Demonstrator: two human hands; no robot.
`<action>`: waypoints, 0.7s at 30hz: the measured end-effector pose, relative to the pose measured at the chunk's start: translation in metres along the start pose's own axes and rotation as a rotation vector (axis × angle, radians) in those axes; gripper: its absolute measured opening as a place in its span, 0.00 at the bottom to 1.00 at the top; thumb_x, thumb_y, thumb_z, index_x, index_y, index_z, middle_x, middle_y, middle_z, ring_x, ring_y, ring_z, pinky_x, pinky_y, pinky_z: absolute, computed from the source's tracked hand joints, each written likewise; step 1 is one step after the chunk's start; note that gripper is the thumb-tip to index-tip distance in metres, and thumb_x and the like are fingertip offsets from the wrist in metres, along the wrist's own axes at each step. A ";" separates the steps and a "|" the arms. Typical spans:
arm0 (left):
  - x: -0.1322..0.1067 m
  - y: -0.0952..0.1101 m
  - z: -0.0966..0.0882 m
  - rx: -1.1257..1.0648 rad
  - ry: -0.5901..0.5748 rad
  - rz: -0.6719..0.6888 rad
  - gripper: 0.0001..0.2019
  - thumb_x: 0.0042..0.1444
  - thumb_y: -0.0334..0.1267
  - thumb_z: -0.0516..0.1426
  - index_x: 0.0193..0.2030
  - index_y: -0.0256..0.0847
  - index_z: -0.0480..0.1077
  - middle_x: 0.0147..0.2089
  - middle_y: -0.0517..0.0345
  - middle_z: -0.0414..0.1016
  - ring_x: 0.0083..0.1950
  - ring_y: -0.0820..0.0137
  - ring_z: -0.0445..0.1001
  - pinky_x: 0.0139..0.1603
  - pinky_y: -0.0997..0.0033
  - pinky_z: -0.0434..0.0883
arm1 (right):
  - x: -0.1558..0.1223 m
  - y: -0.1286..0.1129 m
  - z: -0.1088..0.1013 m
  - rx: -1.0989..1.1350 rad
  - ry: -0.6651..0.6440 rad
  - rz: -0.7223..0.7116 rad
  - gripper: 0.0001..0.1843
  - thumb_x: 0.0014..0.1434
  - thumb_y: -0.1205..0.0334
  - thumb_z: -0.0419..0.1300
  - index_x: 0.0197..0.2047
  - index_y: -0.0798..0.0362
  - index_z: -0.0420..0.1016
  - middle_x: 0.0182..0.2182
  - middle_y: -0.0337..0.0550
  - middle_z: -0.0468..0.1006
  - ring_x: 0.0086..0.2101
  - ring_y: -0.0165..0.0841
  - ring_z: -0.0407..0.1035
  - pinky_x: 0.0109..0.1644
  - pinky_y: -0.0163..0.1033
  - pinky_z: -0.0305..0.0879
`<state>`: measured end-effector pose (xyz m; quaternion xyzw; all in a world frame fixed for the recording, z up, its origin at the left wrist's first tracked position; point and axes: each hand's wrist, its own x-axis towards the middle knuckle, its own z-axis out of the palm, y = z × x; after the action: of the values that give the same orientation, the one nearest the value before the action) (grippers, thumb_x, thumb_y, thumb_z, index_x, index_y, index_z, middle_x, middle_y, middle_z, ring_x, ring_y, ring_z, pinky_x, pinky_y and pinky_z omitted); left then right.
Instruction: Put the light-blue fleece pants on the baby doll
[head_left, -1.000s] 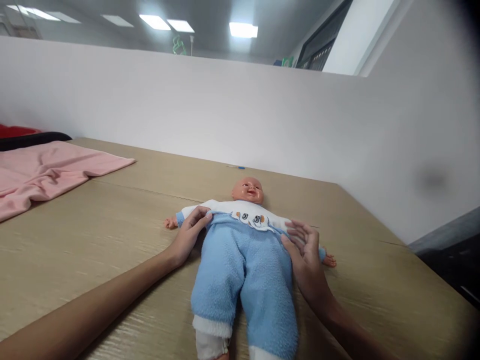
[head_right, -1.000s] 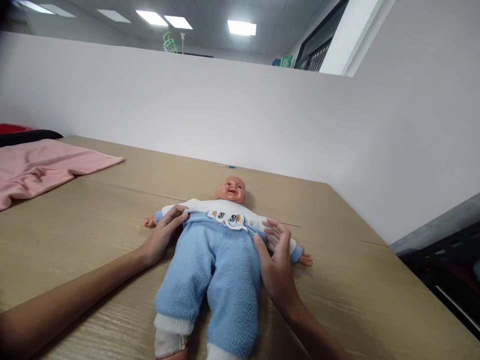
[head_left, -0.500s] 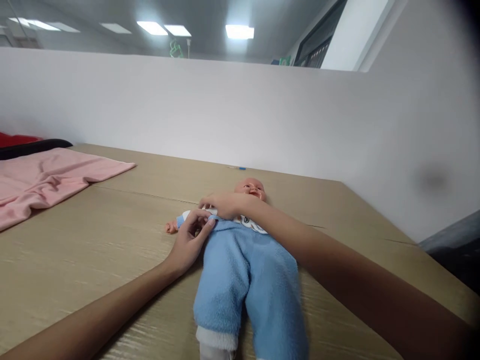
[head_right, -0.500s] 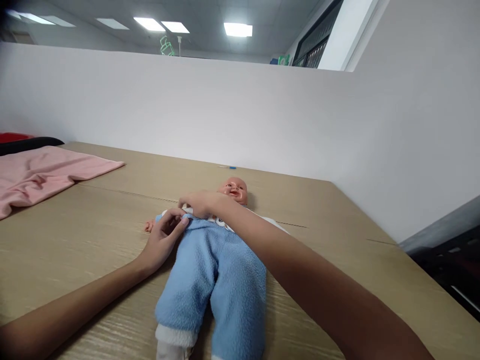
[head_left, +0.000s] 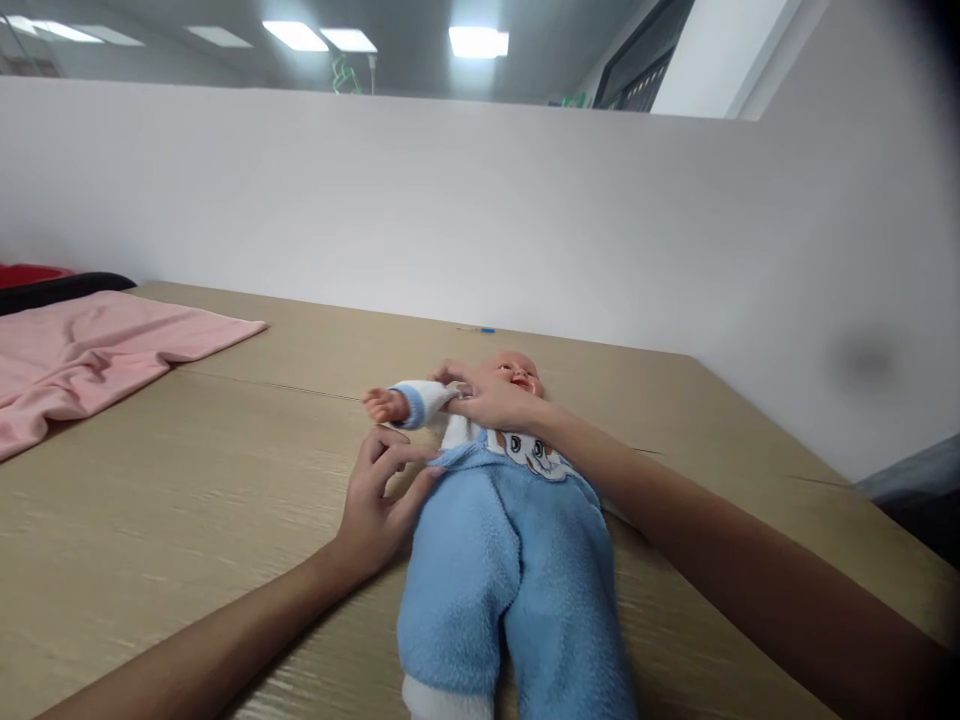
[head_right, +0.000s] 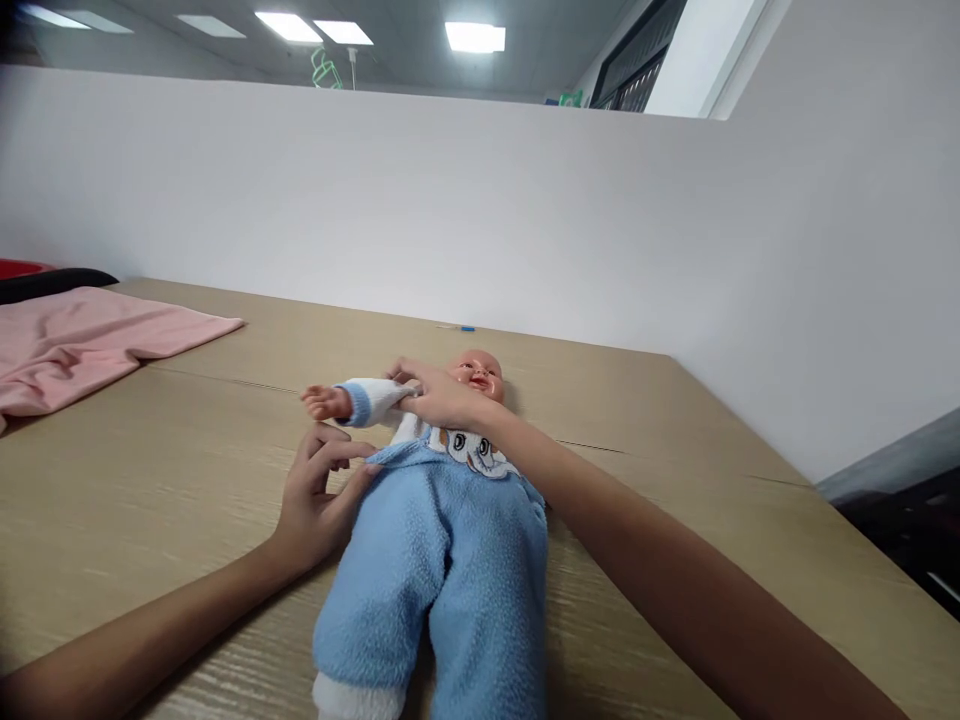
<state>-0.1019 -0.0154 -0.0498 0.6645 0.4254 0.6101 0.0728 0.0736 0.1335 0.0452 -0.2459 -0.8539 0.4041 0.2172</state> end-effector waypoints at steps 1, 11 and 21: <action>-0.001 0.001 -0.001 0.045 0.028 0.024 0.03 0.70 0.41 0.66 0.48 0.51 0.82 0.43 0.55 0.68 0.47 0.62 0.68 0.49 0.61 0.68 | -0.002 0.004 -0.001 0.031 0.008 0.005 0.16 0.58 0.72 0.58 0.48 0.49 0.73 0.47 0.40 0.81 0.47 0.37 0.76 0.53 0.41 0.71; 0.001 0.020 0.013 -0.346 0.152 -0.196 0.06 0.79 0.47 0.54 0.55 0.52 0.67 0.60 0.54 0.73 0.65 0.62 0.72 0.68 0.58 0.70 | -0.021 -0.011 0.004 0.021 0.077 -0.025 0.11 0.61 0.68 0.62 0.47 0.49 0.77 0.51 0.46 0.84 0.51 0.40 0.77 0.61 0.48 0.72; 0.020 -0.014 0.018 -0.728 0.090 -0.892 0.25 0.62 0.62 0.67 0.48 0.47 0.65 0.37 0.66 0.73 0.37 0.71 0.72 0.39 0.73 0.72 | -0.064 -0.043 0.020 -0.338 0.083 0.171 0.13 0.71 0.48 0.64 0.40 0.48 0.74 0.38 0.41 0.81 0.38 0.39 0.72 0.42 0.43 0.60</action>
<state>-0.0947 0.0143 -0.0474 0.3263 0.4297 0.6551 0.5289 0.1025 0.0600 0.0570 -0.3669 -0.8758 0.2615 0.1730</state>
